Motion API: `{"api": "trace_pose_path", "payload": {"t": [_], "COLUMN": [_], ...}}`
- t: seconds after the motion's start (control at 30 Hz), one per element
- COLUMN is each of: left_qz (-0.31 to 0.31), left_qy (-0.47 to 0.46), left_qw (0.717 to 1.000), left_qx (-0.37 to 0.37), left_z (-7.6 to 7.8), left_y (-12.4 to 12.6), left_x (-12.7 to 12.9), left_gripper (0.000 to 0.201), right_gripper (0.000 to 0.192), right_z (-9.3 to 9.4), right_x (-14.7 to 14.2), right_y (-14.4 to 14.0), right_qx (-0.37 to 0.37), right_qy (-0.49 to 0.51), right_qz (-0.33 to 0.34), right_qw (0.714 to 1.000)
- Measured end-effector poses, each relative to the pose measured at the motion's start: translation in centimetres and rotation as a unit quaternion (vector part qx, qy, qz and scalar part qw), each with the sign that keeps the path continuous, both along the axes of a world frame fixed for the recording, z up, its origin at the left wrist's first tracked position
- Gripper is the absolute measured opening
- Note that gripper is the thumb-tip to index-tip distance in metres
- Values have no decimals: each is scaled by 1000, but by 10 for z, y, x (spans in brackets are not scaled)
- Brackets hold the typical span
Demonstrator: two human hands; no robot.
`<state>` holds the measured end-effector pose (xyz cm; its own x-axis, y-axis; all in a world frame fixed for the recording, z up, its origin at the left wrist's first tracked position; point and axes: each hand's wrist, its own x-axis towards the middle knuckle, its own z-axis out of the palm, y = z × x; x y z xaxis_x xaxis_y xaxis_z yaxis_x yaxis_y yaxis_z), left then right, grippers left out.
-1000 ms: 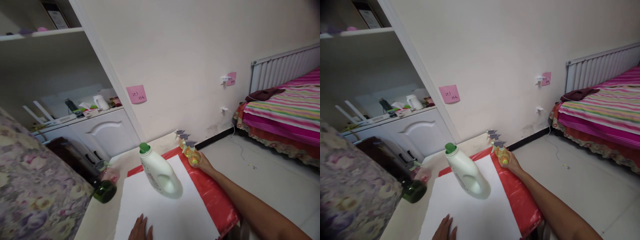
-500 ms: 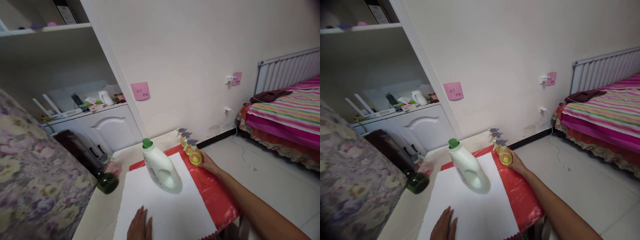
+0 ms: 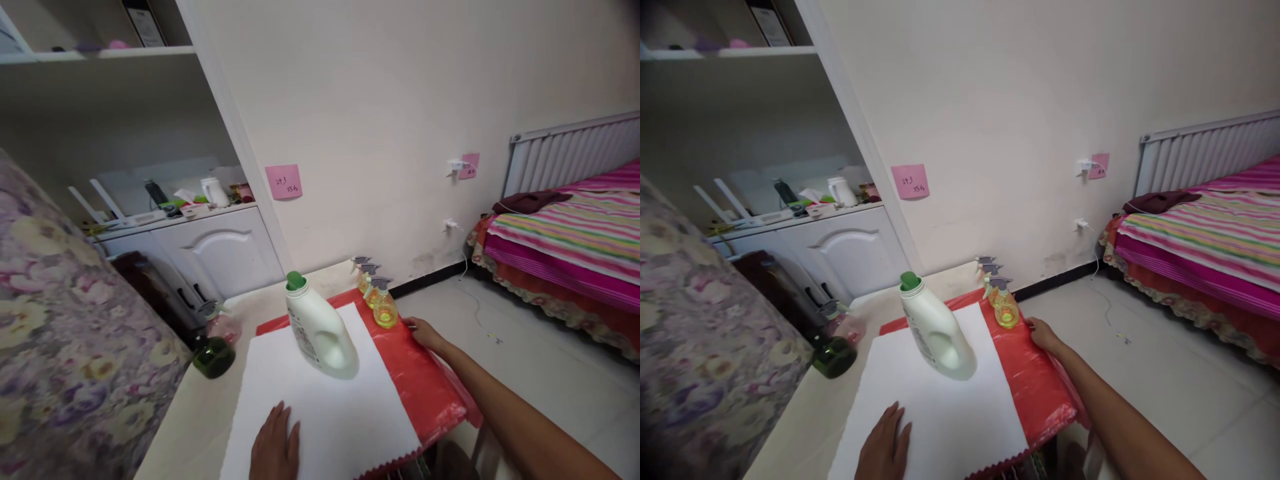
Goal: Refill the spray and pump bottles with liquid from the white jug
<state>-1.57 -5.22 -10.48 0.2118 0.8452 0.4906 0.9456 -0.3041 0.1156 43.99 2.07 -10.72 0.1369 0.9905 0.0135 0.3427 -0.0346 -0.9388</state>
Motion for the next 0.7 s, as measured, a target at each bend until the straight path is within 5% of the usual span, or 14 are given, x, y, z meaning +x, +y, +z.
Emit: {"api": "trace_pose_path", "payload": {"t": [0.23,0.5,0.7], "left_qz": [6,8,15], "left_qy": [-20,-29,-53], "left_qw": [1000,999,998], "left_qx": [-8,-11,-29], "left_z": [0,3,5], "left_y": [-4,-12,-18], "left_x": [2,8,12], "left_gripper": [45,39,39], "right_gripper": [29,32,38], "right_z": [0,17,38], "right_x": [-1,-9,-62], "right_y": [-2,-30,-75], "right_qx": [-6,69,149], "right_qy": [-80,-195,-204], "right_qz": [-18,-57,28], "right_qw": [997,977,967]}}
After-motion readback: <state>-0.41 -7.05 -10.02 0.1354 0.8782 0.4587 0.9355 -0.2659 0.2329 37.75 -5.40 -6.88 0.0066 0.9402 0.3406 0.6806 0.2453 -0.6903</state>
